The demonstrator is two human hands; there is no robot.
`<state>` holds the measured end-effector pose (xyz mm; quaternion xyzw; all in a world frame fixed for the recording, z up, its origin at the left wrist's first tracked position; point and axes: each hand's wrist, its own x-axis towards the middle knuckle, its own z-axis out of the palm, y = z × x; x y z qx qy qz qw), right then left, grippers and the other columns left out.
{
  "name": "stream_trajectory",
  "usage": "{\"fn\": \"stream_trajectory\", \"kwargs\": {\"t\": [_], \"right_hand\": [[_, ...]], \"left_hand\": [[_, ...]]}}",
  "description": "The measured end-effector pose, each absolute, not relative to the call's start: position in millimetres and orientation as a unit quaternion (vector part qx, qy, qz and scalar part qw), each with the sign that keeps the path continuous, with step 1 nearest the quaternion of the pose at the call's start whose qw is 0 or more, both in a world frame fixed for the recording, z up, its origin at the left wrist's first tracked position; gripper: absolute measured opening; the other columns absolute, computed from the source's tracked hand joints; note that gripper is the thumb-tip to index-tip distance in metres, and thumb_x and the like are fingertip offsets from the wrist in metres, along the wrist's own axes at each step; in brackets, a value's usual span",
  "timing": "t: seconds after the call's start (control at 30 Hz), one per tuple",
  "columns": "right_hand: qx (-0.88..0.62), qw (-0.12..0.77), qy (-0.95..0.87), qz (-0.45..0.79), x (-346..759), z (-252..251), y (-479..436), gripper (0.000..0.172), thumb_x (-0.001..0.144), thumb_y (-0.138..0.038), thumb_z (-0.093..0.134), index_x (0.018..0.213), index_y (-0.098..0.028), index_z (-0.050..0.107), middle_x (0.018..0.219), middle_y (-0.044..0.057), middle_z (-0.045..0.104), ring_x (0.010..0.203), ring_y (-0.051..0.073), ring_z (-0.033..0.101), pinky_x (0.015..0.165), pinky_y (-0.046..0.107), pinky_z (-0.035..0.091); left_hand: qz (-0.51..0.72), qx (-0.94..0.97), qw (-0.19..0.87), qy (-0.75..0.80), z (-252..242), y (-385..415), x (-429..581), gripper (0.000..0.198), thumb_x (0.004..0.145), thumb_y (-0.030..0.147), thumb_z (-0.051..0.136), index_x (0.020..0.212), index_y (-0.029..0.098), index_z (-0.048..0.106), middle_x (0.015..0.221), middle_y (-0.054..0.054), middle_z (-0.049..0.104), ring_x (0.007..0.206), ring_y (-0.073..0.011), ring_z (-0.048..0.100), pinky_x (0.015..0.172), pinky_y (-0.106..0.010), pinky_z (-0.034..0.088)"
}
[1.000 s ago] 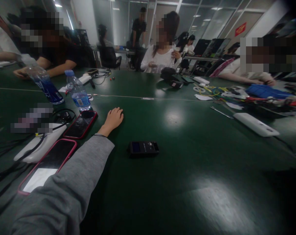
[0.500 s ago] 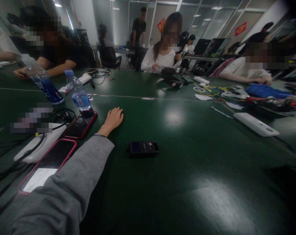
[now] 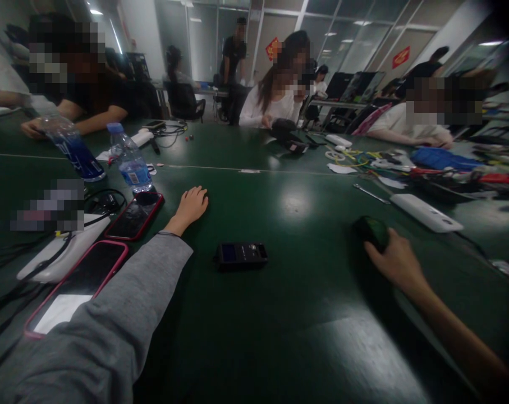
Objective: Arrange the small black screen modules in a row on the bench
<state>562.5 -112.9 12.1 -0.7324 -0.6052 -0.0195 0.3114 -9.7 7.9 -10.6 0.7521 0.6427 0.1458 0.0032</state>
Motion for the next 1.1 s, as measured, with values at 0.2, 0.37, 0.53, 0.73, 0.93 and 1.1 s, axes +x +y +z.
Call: {"fn": "stream_trajectory", "kwargs": {"t": [0.2, 0.37, 0.53, 0.73, 0.93, 1.1], "right_hand": [[-0.605, 0.302, -0.734, 0.06, 379.2, 8.7, -42.4, 0.079, 0.09, -0.048, 0.051, 0.153, -0.002, 0.044, 0.136, 0.032, 0.055, 0.126, 0.047, 0.058, 0.104, 0.065, 0.05], [-0.522, 0.313, -0.784, 0.119, 276.9, 13.1, -34.2, 0.068, 0.099, -0.046, 0.051, 0.159, -0.015, 0.041, 0.146, 0.021, 0.052, 0.123, 0.043, 0.061, 0.102, 0.066, 0.055], [-0.475, 0.321, -0.805, 0.152, 265.2, 15.3, -41.1, 0.072, 0.1, -0.052, 0.056, 0.161, -0.02, 0.038, 0.152, 0.019, 0.049, 0.132, 0.043, 0.057, 0.105, 0.066, 0.054], [-0.462, 0.317, -0.804, 0.197, 268.9, 17.9, -44.4, 0.081, 0.099, -0.047, 0.058, 0.167, -0.019, 0.025, 0.162, 0.02, 0.04, 0.14, 0.044, 0.051, 0.111, 0.069, 0.05], [-0.455, 0.313, -0.807, 0.211, 268.7, 13.9, -40.3, 0.085, 0.099, -0.057, 0.063, 0.165, -0.017, 0.027, 0.159, 0.022, 0.046, 0.137, 0.044, 0.055, 0.112, 0.067, 0.049], [-0.412, 0.31, -0.833, 0.2, 269.2, 11.5, -37.5, 0.065, 0.108, -0.057, 0.051, 0.16, -0.022, 0.036, 0.149, 0.017, 0.058, 0.133, 0.037, 0.06, 0.11, 0.062, 0.051]], "left_hand": [[0.142, 0.755, -0.001, 0.641, -9.8, 8.4, -10.0, 0.053, 0.108, 0.035, 0.034, 0.154, 0.014, 0.051, 0.164, -0.015, 0.047, 0.154, -0.0296, 0.041, 0.128, -0.051, 0.032], [0.139, 0.753, 0.002, 0.643, -10.0, 9.6, -10.4, 0.052, 0.108, 0.036, 0.035, 0.154, 0.019, 0.051, 0.165, -0.013, 0.046, 0.155, -0.029, 0.04, 0.127, -0.053, 0.032], [0.141, 0.752, -0.002, 0.644, -7.2, 6.4, -8.2, 0.052, 0.108, 0.036, 0.034, 0.154, 0.017, 0.051, 0.164, -0.014, 0.047, 0.154, -0.0293, 0.04, 0.128, -0.052, 0.032], [0.143, 0.754, -0.002, 0.642, -5.9, 5.2, -8.0, 0.051, 0.108, 0.036, 0.034, 0.153, 0.017, 0.051, 0.164, -0.014, 0.048, 0.153, -0.0292, 0.041, 0.127, -0.052, 0.032], [0.136, 0.752, -0.003, 0.645, -6.8, 6.6, -7.8, 0.051, 0.108, 0.035, 0.035, 0.153, 0.016, 0.051, 0.164, -0.014, 0.047, 0.154, -0.0298, 0.041, 0.127, -0.052, 0.032], [0.14, 0.755, -0.004, 0.641, -7.3, 6.6, -7.0, 0.051, 0.108, 0.033, 0.036, 0.152, 0.012, 0.051, 0.163, -0.016, 0.048, 0.153, -0.0319, 0.042, 0.127, -0.053, 0.032]]}}
